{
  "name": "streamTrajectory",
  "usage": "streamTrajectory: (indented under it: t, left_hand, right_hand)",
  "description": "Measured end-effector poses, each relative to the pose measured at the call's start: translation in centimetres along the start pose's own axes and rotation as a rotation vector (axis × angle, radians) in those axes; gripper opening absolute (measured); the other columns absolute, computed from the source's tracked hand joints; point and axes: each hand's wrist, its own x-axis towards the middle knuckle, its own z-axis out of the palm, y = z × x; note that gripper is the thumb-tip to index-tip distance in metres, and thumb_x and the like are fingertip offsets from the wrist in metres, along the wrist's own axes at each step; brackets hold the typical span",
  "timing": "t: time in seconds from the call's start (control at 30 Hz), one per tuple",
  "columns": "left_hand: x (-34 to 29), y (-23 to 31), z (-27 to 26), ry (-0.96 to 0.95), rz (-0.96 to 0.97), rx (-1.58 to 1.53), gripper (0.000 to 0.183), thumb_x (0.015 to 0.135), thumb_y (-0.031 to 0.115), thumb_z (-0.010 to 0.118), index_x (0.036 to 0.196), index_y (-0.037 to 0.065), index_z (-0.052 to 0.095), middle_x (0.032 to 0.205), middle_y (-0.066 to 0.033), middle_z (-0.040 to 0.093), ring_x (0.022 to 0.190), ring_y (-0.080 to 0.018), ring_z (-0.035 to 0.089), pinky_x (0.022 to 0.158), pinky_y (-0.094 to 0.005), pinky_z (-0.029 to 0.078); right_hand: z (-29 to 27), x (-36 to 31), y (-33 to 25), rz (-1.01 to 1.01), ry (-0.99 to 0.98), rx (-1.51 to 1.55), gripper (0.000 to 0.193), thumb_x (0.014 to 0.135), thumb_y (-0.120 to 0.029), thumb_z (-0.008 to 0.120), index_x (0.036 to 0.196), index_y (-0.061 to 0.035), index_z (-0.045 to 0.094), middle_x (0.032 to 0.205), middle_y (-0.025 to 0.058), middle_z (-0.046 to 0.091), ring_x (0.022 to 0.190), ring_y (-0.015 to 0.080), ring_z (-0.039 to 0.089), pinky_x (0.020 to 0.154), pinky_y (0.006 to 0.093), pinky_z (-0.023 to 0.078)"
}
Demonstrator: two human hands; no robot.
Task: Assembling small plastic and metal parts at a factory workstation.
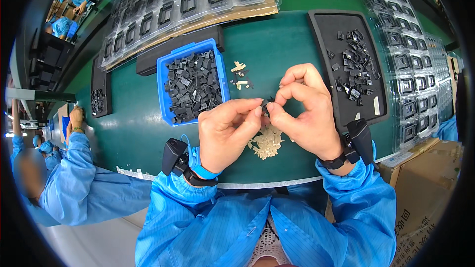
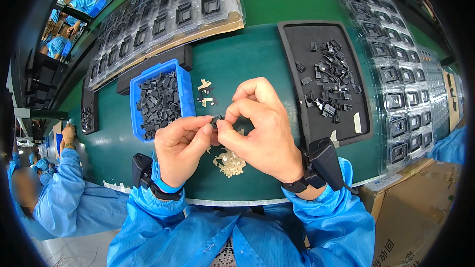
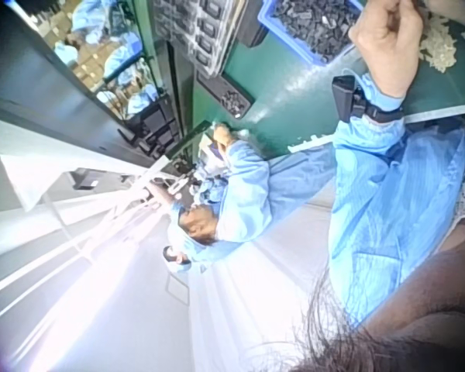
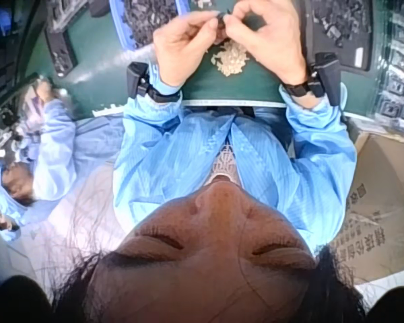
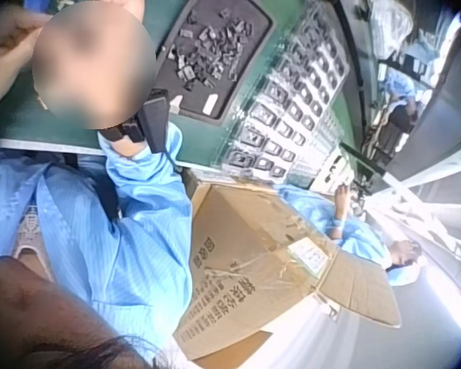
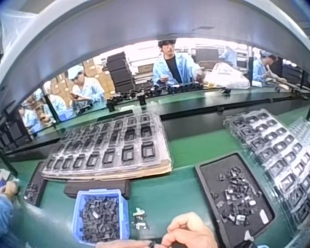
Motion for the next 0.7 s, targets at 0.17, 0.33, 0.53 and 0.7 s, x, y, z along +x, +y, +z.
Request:
streamTrajectory:
  t: [0.17, 0.33, 0.53, 0.7]
  left_hand:
    - [0.04, 0.34, 0.05, -0.013, -0.02, -0.017, 0.012, 0.084, -0.002, 0.06, 0.095, -0.005, 0.064, 0.08, -0.0109, 0.068, 0.075, -0.0146, 0.067, 0.064, -0.0245, 0.055]
    - [0.06, 0.09, 0.05, -0.02, -0.047, -0.068, 0.011, 0.085, -0.001, 0.059, 0.095, -0.005, 0.063, 0.08, -0.0117, 0.068, 0.075, -0.0155, 0.067, 0.065, -0.0252, 0.056]
    - [0.12, -0.2, -0.09, -0.049, -0.065, -0.15, 0.012, 0.087, -0.001, 0.057, 0.098, -0.005, 0.061, 0.083, -0.0121, 0.067, 0.076, -0.0165, 0.067, 0.067, -0.0264, 0.056]
    - [0.22, -0.4, -0.2, -0.074, -0.087, -0.244, 0.013, 0.088, -0.001, 0.056, 0.1, -0.005, 0.06, 0.085, -0.012, 0.066, 0.078, -0.0162, 0.066, 0.069, -0.0271, 0.056]
  right_hand:
    - [-0.07, 0.03, -0.18, 0.013, 0.002, -0.012, 0.012, 0.065, -0.008, 0.071, 0.068, -0.0035, 0.059, 0.087, 0.0094, 0.049, 0.081, 0.0214, 0.054, 0.066, 0.0302, 0.045]
    - [0.05, -0.06, -0.32, 0.036, 0.017, -0.012, 0.013, 0.065, -0.008, 0.071, 0.067, -0.0034, 0.059, 0.087, 0.009, 0.049, 0.079, 0.0204, 0.053, 0.064, 0.0294, 0.044]
    - [-0.11, -0.05, -0.32, 0.061, 0.016, -0.022, 0.014, 0.066, -0.009, 0.073, 0.068, -0.0023, 0.061, 0.087, 0.008, 0.048, 0.078, 0.0191, 0.053, 0.063, 0.0289, 0.044]
    - [-0.16, -0.11, -0.35, 0.087, 0.047, -0.03, 0.014, 0.066, -0.009, 0.074, 0.071, -0.0017, 0.064, 0.086, 0.0075, 0.049, 0.079, 0.0189, 0.053, 0.066, 0.0291, 0.044]
